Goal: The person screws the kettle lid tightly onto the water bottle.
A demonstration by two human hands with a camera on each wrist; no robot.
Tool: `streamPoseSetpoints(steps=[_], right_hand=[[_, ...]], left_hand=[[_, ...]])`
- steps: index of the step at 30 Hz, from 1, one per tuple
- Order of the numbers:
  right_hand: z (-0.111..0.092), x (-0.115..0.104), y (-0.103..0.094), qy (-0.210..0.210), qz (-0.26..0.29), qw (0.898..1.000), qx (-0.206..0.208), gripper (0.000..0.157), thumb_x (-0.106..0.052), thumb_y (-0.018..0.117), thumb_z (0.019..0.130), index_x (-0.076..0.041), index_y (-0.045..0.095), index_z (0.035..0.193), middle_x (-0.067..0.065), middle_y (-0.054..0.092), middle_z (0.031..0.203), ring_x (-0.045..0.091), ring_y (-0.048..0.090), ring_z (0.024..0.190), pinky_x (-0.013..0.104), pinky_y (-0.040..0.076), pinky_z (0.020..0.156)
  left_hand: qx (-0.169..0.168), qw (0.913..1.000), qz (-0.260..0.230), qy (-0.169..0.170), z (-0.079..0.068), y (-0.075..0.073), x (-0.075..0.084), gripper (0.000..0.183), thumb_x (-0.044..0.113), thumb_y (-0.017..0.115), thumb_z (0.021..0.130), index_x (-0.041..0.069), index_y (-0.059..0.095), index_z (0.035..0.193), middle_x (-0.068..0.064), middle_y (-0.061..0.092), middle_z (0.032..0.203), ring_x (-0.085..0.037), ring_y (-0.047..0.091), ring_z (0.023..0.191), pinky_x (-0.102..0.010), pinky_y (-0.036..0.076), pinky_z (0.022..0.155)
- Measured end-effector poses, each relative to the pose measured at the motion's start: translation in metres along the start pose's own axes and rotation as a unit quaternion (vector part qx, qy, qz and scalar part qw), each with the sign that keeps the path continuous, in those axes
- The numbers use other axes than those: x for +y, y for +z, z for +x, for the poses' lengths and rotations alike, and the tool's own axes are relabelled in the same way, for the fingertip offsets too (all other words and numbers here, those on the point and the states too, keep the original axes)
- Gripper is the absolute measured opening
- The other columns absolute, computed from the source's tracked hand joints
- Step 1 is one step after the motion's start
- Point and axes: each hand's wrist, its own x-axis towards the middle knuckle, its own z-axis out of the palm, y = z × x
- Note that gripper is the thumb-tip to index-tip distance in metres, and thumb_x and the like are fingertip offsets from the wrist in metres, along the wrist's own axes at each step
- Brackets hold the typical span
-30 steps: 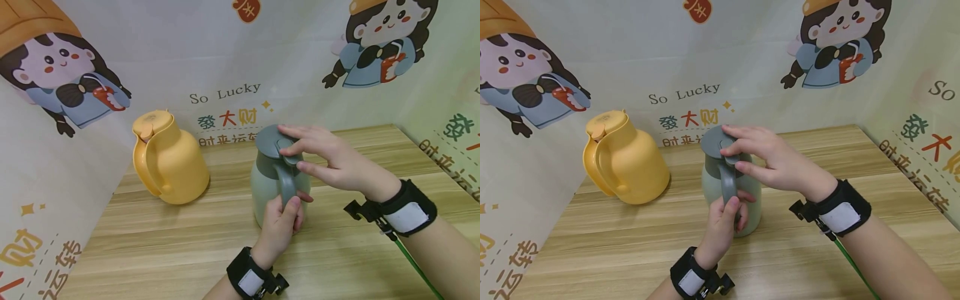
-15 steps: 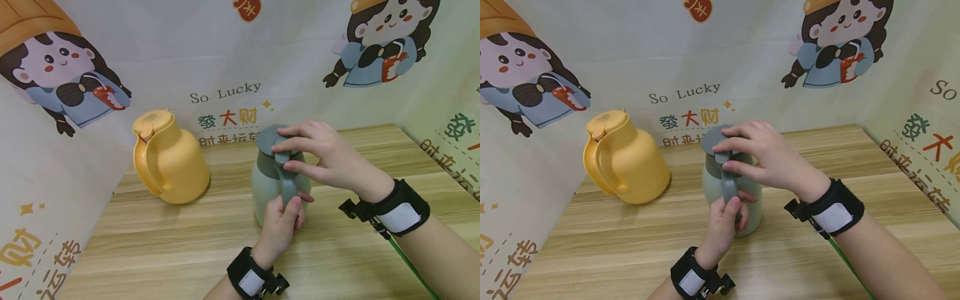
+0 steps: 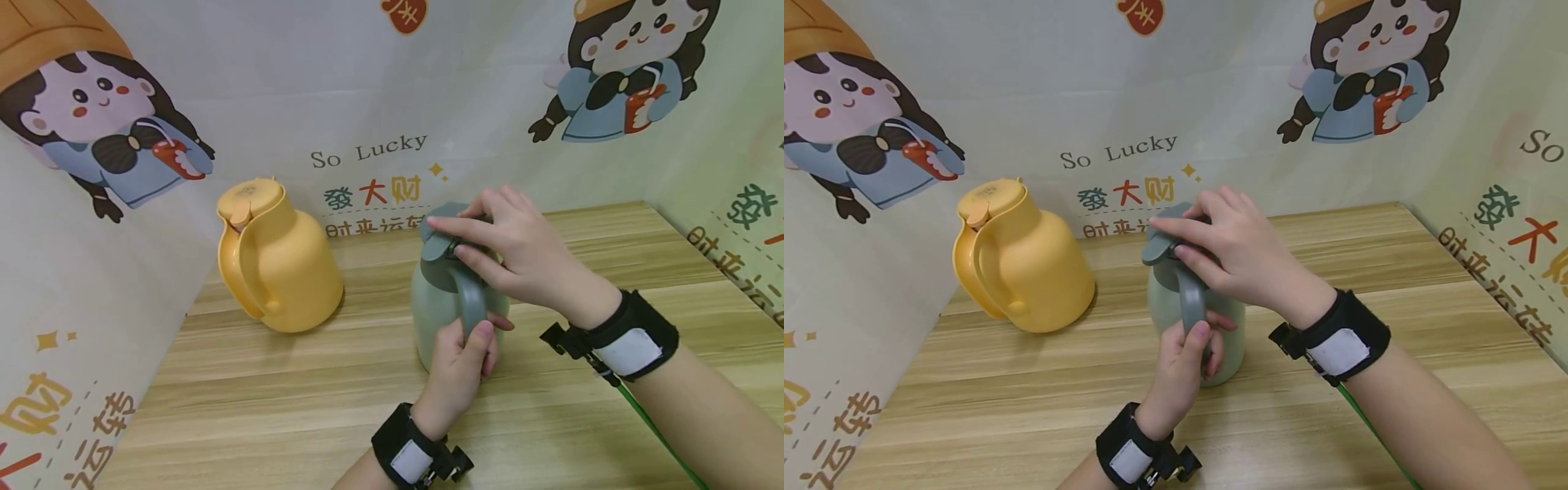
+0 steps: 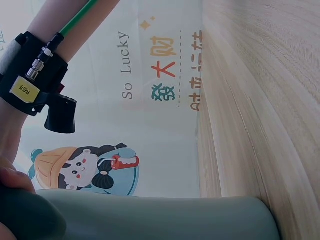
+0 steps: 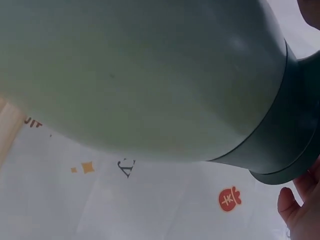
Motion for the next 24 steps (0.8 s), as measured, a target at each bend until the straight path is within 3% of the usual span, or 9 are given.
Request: streamPoseSetpoints(steps=[4, 7, 11, 17, 20, 24], right_hand=[[-0.0012, -0.0006, 0.0028, 0.019, 0.016, 1.0, 0.016, 0.048, -0.046, 0.039, 0.097, -0.007, 0.061, 0.115, 0.004, 0.048, 0.086, 0.022, 0.037, 0.076, 0.038, 0.029, 0.069], [-0.0022, 0.0003, 0.004, 0.026, 0.042, 0.999, 0.023, 0.05, -0.047, 0.041, 0.096, -0.004, 0.062, 0.11, 0.008, 0.053, 0.097, 0.027, 0.044, 0.097, 0.041, 0.033, 0.084], [-0.0033, 0.0027, 0.006, 0.035, 0.079, 0.996, 0.013, 0.05, -0.048, 0.042, 0.095, -0.004, 0.06, 0.11, 0.012, 0.052, 0.121, 0.029, 0.036, 0.124, 0.046, 0.028, 0.101], [-0.0025, 0.0057, 0.0058, 0.049, 0.102, 0.994, -0.004, 0.043, -0.044, 0.05, 0.094, -0.007, 0.06, 0.113, 0.008, 0.054, 0.123, 0.024, 0.047, 0.115, 0.042, 0.036, 0.095], [-0.0013, 0.0059, 0.0046, 0.059, 0.101, 0.993, -0.007, 0.035, -0.033, 0.062, 0.088, -0.009, 0.061, 0.113, 0.006, 0.056, 0.121, 0.022, 0.048, 0.114, 0.041, 0.037, 0.094], [-0.0006, 0.005, 0.0046, 0.072, 0.095, 0.993, -0.005, 0.036, -0.019, 0.072, 0.079, -0.01, 0.062, 0.113, 0.004, 0.057, 0.12, 0.021, 0.048, 0.112, 0.041, 0.038, 0.092]], left_hand=[[0.0, 1.0, 0.0, -0.003, -0.0001, -0.0001, 0.0005, 0.059, 0.036, 0.031, 0.102, 0.0, 0.039, 0.056, -0.01, 0.037, 0.044, -0.026, 0.042, 0.051, -0.024, 0.043, 0.058], [-0.001, 1.0, -0.003, -0.005, 0.0003, 0.0002, 0.0017, 0.059, 0.036, 0.031, 0.102, 0.0, 0.039, 0.056, -0.011, 0.037, 0.045, -0.029, 0.042, 0.052, -0.023, 0.043, 0.059], [-0.001, 1.0, -0.004, -0.007, 0.0007, 0.0001, 0.0026, 0.059, 0.036, 0.031, 0.102, 0.0, 0.039, 0.056, -0.011, 0.037, 0.045, -0.03, 0.043, 0.053, -0.024, 0.044, 0.06], [0.0, 0.9999, -0.006, -0.012, 0.0013, 0.0, 0.0037, 0.059, 0.037, 0.031, 0.102, 0.0, 0.039, 0.056, -0.012, 0.037, 0.045, -0.026, 0.041, 0.051, -0.028, 0.045, 0.06], [0.0, 0.9999, -0.004, -0.01, 0.0011, -0.0001, 0.004, 0.059, 0.037, 0.031, 0.102, 0.0, 0.039, 0.056, -0.012, 0.037, 0.045, -0.027, 0.042, 0.052, -0.031, 0.046, 0.062], [0.001, 1.0, -0.001, -0.008, 0.0009, -0.0001, 0.004, 0.059, 0.037, 0.031, 0.102, 0.0, 0.039, 0.056, -0.011, 0.038, 0.046, -0.025, 0.042, 0.052, -0.031, 0.047, 0.063]])
